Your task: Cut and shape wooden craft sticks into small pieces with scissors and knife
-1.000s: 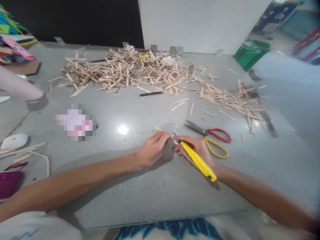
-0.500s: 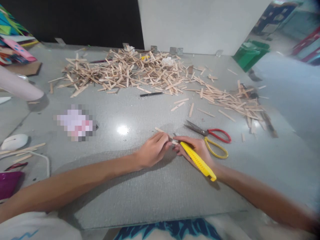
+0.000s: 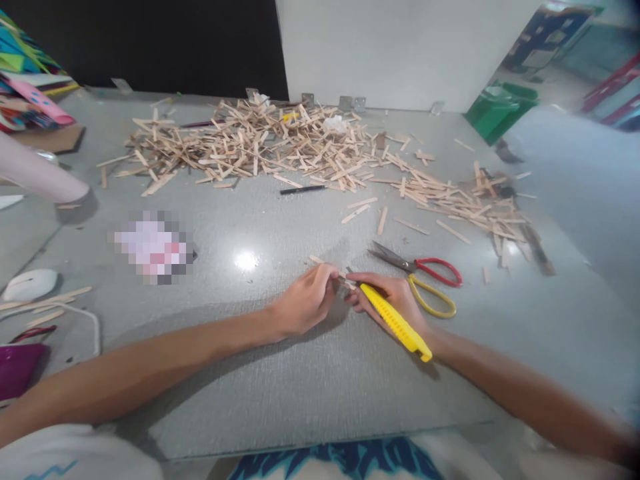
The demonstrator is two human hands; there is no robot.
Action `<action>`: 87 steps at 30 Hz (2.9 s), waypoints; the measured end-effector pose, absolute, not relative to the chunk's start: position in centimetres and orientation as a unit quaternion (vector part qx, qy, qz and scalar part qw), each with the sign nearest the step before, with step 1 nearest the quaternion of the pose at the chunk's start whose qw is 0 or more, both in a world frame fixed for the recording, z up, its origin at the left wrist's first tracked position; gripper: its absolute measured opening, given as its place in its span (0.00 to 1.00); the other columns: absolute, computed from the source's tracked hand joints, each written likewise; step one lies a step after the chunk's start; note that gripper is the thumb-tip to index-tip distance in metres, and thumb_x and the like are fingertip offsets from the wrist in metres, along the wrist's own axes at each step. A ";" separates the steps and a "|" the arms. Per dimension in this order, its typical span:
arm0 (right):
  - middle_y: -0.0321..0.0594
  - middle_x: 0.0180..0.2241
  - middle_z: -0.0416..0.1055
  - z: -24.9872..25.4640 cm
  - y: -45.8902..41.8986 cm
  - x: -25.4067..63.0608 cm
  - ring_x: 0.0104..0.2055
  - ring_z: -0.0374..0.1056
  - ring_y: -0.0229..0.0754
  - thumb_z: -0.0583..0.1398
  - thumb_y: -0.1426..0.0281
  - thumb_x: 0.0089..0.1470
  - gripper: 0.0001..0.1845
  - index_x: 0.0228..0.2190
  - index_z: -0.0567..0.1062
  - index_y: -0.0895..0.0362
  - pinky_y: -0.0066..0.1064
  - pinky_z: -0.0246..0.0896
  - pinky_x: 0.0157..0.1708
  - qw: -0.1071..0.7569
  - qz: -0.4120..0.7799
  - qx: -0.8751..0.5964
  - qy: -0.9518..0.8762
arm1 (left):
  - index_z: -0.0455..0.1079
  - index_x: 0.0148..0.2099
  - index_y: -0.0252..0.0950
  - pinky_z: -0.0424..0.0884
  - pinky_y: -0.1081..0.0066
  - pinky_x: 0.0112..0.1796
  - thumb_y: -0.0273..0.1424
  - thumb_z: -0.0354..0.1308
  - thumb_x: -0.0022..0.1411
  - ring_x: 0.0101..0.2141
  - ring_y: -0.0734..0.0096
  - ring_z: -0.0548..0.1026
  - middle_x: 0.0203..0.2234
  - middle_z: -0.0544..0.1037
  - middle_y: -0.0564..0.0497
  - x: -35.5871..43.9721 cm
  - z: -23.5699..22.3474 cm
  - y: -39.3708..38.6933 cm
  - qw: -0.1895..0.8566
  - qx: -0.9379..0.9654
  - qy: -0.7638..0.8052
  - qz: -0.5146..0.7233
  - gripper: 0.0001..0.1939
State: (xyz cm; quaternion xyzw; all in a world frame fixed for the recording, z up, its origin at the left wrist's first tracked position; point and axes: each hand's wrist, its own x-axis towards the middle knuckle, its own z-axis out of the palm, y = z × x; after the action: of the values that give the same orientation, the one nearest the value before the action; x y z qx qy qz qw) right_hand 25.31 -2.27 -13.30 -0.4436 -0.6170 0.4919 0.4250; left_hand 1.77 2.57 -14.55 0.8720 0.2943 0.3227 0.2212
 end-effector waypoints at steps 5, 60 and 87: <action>0.41 0.38 0.85 -13.3 -2.2 25.3 0.40 0.86 0.46 0.69 0.68 0.65 0.17 0.55 0.83 0.54 0.34 0.87 0.39 0.423 0.491 -0.442 -0.620 | 0.57 0.52 0.40 0.76 0.68 0.35 0.24 0.46 0.77 0.35 0.66 0.77 0.38 0.77 0.48 1.8 -14.5 2.6 0.222 0.873 0.294 0.319 0.07; 0.45 0.41 0.86 -13.6 -2.3 25.9 0.40 0.87 0.48 0.67 0.66 0.69 0.16 0.56 0.84 0.53 0.36 0.87 0.38 0.437 0.485 -0.438 -0.618 | 0.71 0.44 0.37 0.70 0.64 0.42 0.24 0.54 0.75 0.35 0.66 0.74 0.34 0.81 0.51 2.1 -12.6 3.3 0.198 0.882 0.273 0.329 0.06; 0.43 0.35 0.84 -12.6 -2.0 25.4 0.33 0.85 0.44 0.67 0.57 0.67 0.20 0.53 0.83 0.56 0.33 0.86 0.34 0.417 0.515 -0.462 -0.590 | 0.77 0.50 0.39 0.68 0.60 0.44 0.25 0.54 0.80 0.44 0.60 0.76 0.44 0.85 0.48 1.5 -13.8 2.6 0.007 0.911 0.267 0.314 0.10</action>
State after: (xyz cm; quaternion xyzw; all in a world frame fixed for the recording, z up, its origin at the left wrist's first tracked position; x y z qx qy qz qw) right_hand 25.36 -2.00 -12.63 -0.4624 -0.5896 0.5147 0.4167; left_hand 1.51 2.63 -13.76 0.9110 0.2671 0.3141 0.0066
